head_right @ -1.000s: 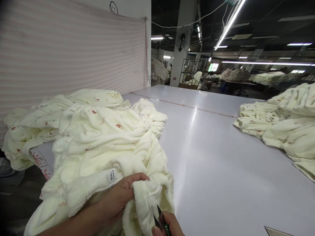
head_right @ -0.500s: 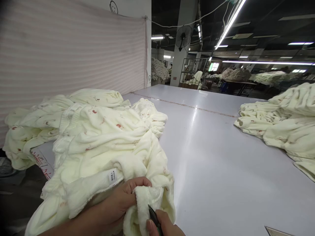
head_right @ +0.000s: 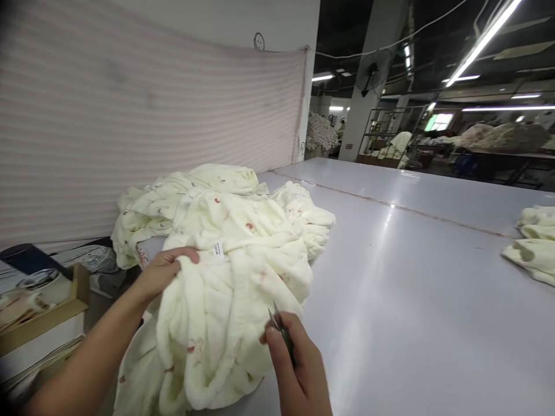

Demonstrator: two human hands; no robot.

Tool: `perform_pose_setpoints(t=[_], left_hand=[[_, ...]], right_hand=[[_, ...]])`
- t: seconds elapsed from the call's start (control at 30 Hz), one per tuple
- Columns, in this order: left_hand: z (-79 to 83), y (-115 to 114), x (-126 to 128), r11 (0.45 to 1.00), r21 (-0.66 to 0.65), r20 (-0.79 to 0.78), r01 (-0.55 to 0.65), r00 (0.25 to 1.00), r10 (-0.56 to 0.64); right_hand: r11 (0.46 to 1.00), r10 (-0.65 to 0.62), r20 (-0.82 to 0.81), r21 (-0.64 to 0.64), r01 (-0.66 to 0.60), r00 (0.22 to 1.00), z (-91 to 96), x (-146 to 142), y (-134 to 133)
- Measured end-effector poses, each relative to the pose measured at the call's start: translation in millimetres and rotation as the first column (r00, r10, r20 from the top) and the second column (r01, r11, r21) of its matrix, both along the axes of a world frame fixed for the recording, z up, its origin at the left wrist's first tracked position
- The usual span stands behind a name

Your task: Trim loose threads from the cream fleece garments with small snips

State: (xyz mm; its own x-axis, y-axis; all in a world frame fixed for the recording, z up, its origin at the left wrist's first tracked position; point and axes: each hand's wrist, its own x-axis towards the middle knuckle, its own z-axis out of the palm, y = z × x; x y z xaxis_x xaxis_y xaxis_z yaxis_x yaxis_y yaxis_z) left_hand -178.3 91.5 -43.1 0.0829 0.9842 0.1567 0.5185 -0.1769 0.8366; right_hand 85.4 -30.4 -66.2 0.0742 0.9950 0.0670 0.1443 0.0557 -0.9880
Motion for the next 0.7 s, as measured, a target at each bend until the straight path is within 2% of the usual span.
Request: perform_pose_setpoints(t=[0.07,0.13,0.17,0.27,0.3,0.33,0.4,0.43,0.5,0.57,0.63,0.7], left_hand=[[-2.5,-3,-2,0.979,-0.128,-0.046,0.158,0.985,-0.165],[7.9,-16,1,0.951,-0.115,-0.135,0.286,0.944,-0.3],[17.1,-26,3,0.957,-0.06,-0.189,0.285,0.938,-0.291],[46.2,-61,13,0.977,0.136,-0.249,0.165,0.96,-0.128],[51.4,-71,19,0.973,0.133,-0.254,0.187,0.956,-0.149],[52.1,-80,27,0.964,0.078,-0.267,0.255,0.937,-0.226],[38.9,-91,49,0.906,-0.107,-0.307,0.409,0.853,-0.422],[25.9,-93,62,0.882,-0.18,-0.333,0.435,0.817,-0.471],[-6.3,-93,87,0.9,-0.213,-0.375,0.379,0.819,-0.434],[-36.0,-89,106,0.936,-0.192,-0.347,0.295,0.872,-0.346],[-53.8,-84,116,0.937,-0.227,-0.208,0.265,0.927,-0.313],[-58.1,-78,116,0.874,-0.355,0.067,0.333,0.941,-0.331]], right_hand=[[0.986,0.165,-0.018,0.029,-0.165,0.986,4.2,-13,27],[0.975,0.22,-0.014,0.038,-0.219,0.975,2.2,-24,50],[0.974,0.226,-0.013,0.034,-0.225,0.974,0.2,-28,60],[0.976,0.216,-0.027,0.015,-0.215,0.976,-3.7,-34,75],[0.978,0.209,-0.035,0.005,-0.209,0.977,-3.4,-35,77],[0.979,0.203,-0.045,-0.005,-0.203,0.978,-2.5,-36,78],[0.98,0.192,-0.069,-0.032,-0.195,0.979,-0.3,-38,79],[0.98,0.191,-0.083,-0.047,-0.195,0.978,0.2,-39,79],[0.978,0.19,-0.115,-0.066,-0.198,0.975,-1.6,-41,80],[0.977,0.191,-0.149,-0.066,-0.202,0.97,-6.4,-42,81],[0.974,0.205,-0.183,-0.059,-0.218,0.962,-11.5,-39,81],[0.967,0.232,-0.215,-0.057,-0.25,0.949,-13.3,-31,79]])
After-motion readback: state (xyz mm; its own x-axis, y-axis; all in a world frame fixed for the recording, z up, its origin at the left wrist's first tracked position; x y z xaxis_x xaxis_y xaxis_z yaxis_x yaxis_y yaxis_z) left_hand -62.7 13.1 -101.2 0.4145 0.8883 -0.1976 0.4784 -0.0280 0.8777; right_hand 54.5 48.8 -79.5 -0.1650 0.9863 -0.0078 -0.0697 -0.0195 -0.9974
